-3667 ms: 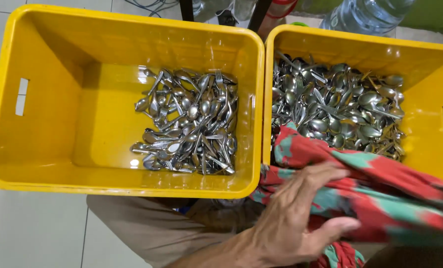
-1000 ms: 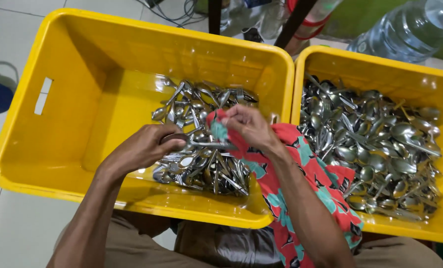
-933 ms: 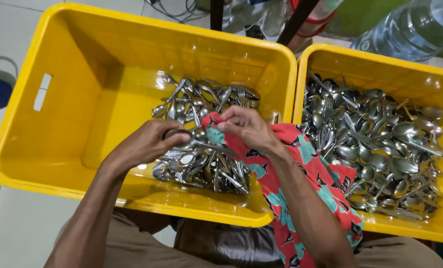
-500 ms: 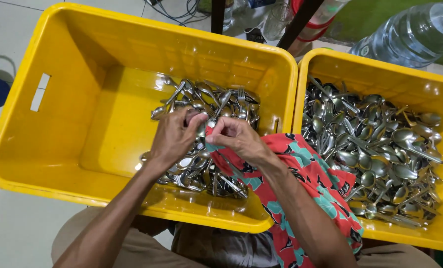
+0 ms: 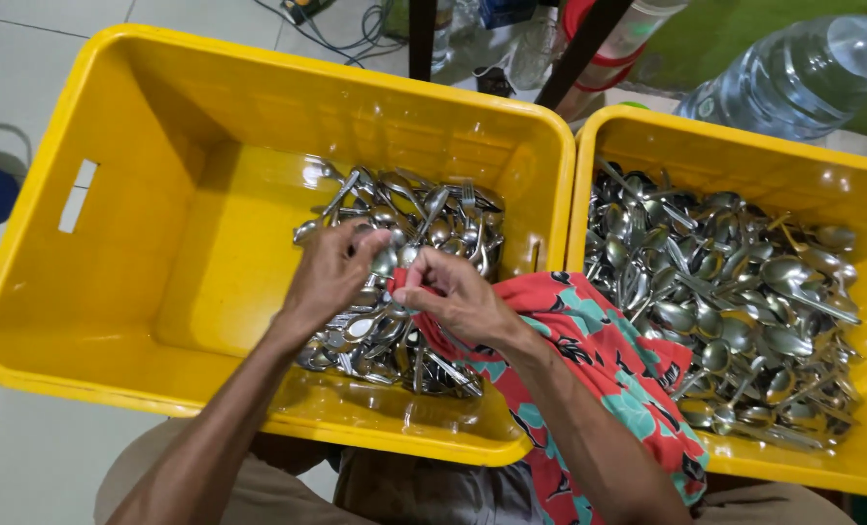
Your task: Wiping individual spoons and forks with a cloth and sorting them into bins.
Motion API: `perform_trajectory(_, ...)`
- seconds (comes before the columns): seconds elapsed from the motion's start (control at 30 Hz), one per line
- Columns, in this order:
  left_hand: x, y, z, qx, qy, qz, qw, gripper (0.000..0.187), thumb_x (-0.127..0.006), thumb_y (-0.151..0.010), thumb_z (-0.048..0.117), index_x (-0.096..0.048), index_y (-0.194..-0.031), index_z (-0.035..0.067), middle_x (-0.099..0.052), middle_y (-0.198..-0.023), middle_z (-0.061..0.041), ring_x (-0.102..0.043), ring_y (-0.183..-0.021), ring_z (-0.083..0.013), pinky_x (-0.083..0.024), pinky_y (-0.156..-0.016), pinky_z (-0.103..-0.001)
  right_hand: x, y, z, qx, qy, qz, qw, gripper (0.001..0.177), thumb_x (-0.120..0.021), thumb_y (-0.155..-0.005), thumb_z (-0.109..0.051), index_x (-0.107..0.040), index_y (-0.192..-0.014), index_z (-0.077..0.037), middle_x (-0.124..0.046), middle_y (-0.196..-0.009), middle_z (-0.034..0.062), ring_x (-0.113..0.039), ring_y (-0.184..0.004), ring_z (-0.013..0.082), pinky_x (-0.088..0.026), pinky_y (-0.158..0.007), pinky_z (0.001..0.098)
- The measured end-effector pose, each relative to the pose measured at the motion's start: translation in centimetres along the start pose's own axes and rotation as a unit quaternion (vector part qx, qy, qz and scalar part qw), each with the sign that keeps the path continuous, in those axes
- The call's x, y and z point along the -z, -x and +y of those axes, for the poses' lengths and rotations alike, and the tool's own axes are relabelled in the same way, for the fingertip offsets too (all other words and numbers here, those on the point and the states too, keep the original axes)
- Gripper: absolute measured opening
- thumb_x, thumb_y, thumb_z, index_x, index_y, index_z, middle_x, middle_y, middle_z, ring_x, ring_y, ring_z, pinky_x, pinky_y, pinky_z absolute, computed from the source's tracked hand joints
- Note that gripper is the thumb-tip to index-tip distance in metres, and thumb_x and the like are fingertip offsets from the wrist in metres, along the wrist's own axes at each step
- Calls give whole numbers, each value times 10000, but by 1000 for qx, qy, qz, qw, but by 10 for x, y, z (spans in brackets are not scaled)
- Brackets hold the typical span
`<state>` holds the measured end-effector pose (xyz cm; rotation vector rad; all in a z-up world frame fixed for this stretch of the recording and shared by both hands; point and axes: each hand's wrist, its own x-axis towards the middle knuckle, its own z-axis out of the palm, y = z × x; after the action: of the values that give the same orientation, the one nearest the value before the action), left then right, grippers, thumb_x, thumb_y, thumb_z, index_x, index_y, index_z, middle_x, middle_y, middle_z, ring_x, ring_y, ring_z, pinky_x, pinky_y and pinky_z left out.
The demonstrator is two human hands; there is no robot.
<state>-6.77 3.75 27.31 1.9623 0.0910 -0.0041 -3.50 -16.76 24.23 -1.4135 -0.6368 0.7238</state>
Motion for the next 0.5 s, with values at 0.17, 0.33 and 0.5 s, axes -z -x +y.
perform_trajectory(0.17,20,-4,8,63,-25,7,998,390,-570,-1011,270,-622,-711,26,-518,-1022,-172,-485,-811,-305,-498,-663,-396,1,6,-10,6,-3,-14,1000,92,-663,-971,-68,-573,-970,-51,-644,-849,106,-614,-820,227,-531,-812,423)
perform_trajectory(0.33,22,-2,21,65,14,30,997,295,-526,-1086,147,-652,-875,-17,-521,-586,-72,-353,-413,-119,-364,-486,-252,-6,8,-22,13,-16,9,1000,86,-657,-969,-74,-578,-979,-41,-612,-814,81,-567,-765,203,-508,-744,355)
perform_trajectory(0.5,-24,-13,20,106,150,53,982,564,-308,-1101,468,-633,-1193,16,-653,-958,-187,-616,-804,-244,-509,-738,-349,-12,-1,-7,107,27,221,969,90,-659,-984,-109,-589,-949,-64,-592,-775,83,-590,-734,203,-525,-745,362)
